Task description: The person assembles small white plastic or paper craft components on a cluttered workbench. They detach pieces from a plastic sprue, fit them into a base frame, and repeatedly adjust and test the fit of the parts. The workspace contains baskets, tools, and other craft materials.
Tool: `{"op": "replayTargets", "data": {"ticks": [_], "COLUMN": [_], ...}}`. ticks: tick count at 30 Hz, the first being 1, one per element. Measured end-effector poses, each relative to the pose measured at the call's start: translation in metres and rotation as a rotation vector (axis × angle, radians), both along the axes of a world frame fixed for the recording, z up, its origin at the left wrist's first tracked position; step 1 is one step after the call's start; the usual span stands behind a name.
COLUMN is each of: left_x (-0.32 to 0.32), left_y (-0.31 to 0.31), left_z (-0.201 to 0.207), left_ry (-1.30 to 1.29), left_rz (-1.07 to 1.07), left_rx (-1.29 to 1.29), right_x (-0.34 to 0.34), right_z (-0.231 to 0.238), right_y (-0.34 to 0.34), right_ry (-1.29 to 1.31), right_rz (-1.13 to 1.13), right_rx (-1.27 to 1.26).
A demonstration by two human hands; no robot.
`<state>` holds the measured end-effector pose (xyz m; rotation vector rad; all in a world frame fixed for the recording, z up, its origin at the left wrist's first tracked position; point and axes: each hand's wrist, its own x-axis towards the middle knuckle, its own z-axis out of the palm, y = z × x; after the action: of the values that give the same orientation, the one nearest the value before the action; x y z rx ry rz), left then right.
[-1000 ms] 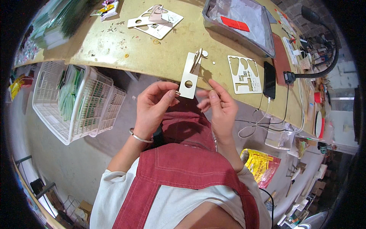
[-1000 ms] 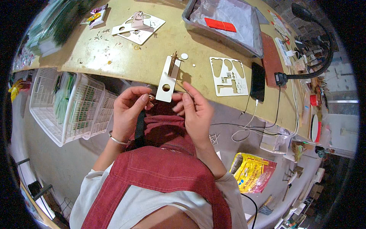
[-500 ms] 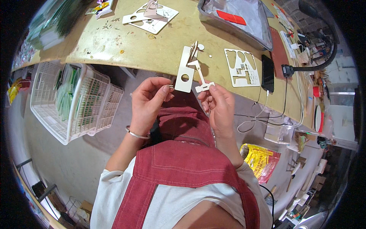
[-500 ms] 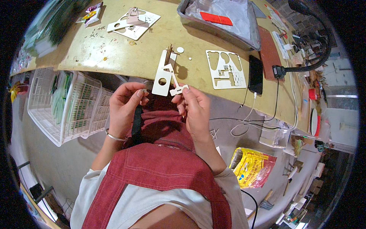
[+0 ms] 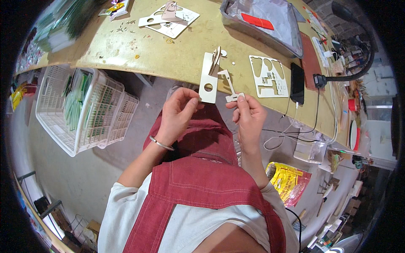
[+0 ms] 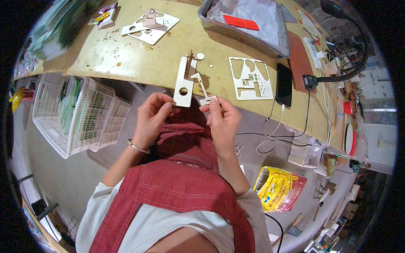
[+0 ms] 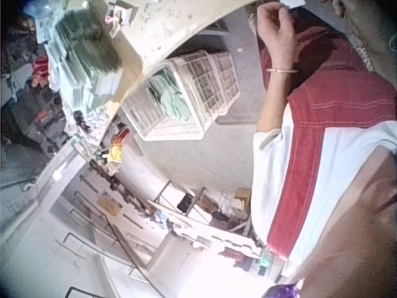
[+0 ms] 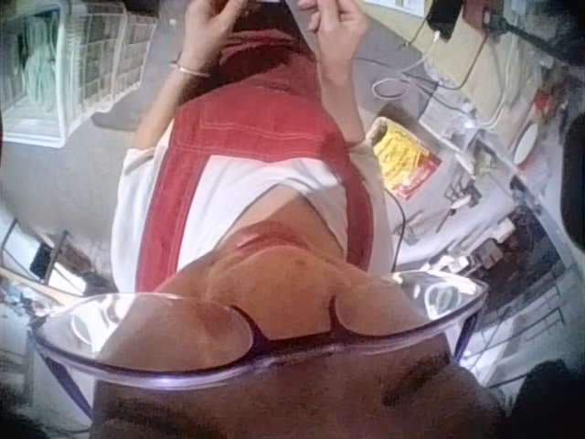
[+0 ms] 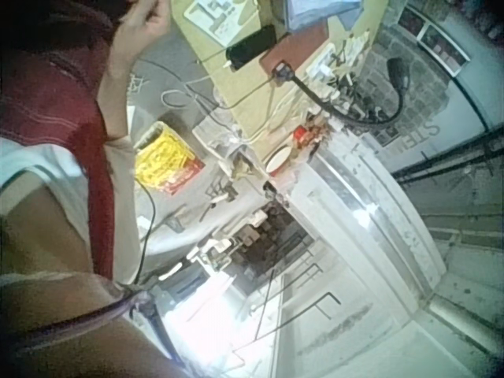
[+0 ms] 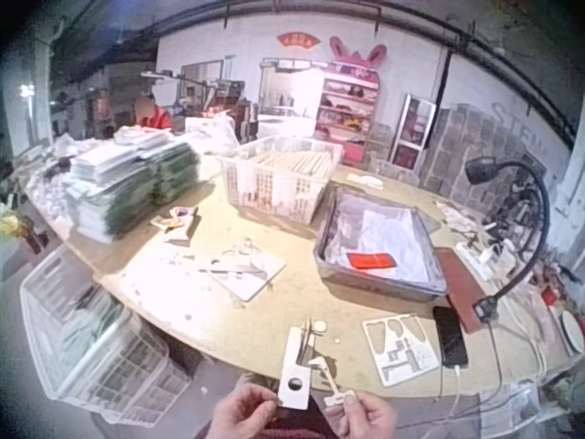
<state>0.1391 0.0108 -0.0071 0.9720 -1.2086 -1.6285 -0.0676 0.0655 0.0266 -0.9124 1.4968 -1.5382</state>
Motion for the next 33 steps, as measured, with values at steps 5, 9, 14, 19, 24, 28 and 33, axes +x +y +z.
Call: {"op": "replayTargets", "data": {"ticks": [5, 9, 14, 19, 24, 28, 33], "left_x": [-0.028, -0.039, -0.035, -0.026, -0.023, -0.021, -0.018], "left_y": [0.005, 0.001, 0.003, 0.002, 0.000, -0.002, -0.002], "left_z": [-0.005, -0.004, -0.005, 0.008, 0.008, 0.008, 0.011], "left_ry": [0.130, 0.059, -0.091, 0.036, 0.061, 0.062, 0.069], "left_rz": [-0.130, -0.240, -0.131, -0.107, -0.070, -0.052, -0.040], "left_rx": [0.049, 0.056, -0.061, 0.037, 0.043, 0.063, 0.078], "right_x": [-0.002, -0.005, -0.006, -0.001, 0.000, 0.000, 0.003], "right_z": [0.002, 0.002, -0.004, -0.003, -0.003, -0.001, 0.007], "right_y": [0.002, 0.004, 0.003, -0.002, -0.004, -0.007, -0.011], "right_ry": [0.192, 0.338, 0.503, 0.597, 0.638, 0.691, 0.736], "right_rz": [-0.081, -0.129, -0.138, -0.137, -0.142, -0.138, -0.123], "right_rx": [0.016, 0.013, -0.028, -0.038, -0.057, -0.075, -0.073]}}
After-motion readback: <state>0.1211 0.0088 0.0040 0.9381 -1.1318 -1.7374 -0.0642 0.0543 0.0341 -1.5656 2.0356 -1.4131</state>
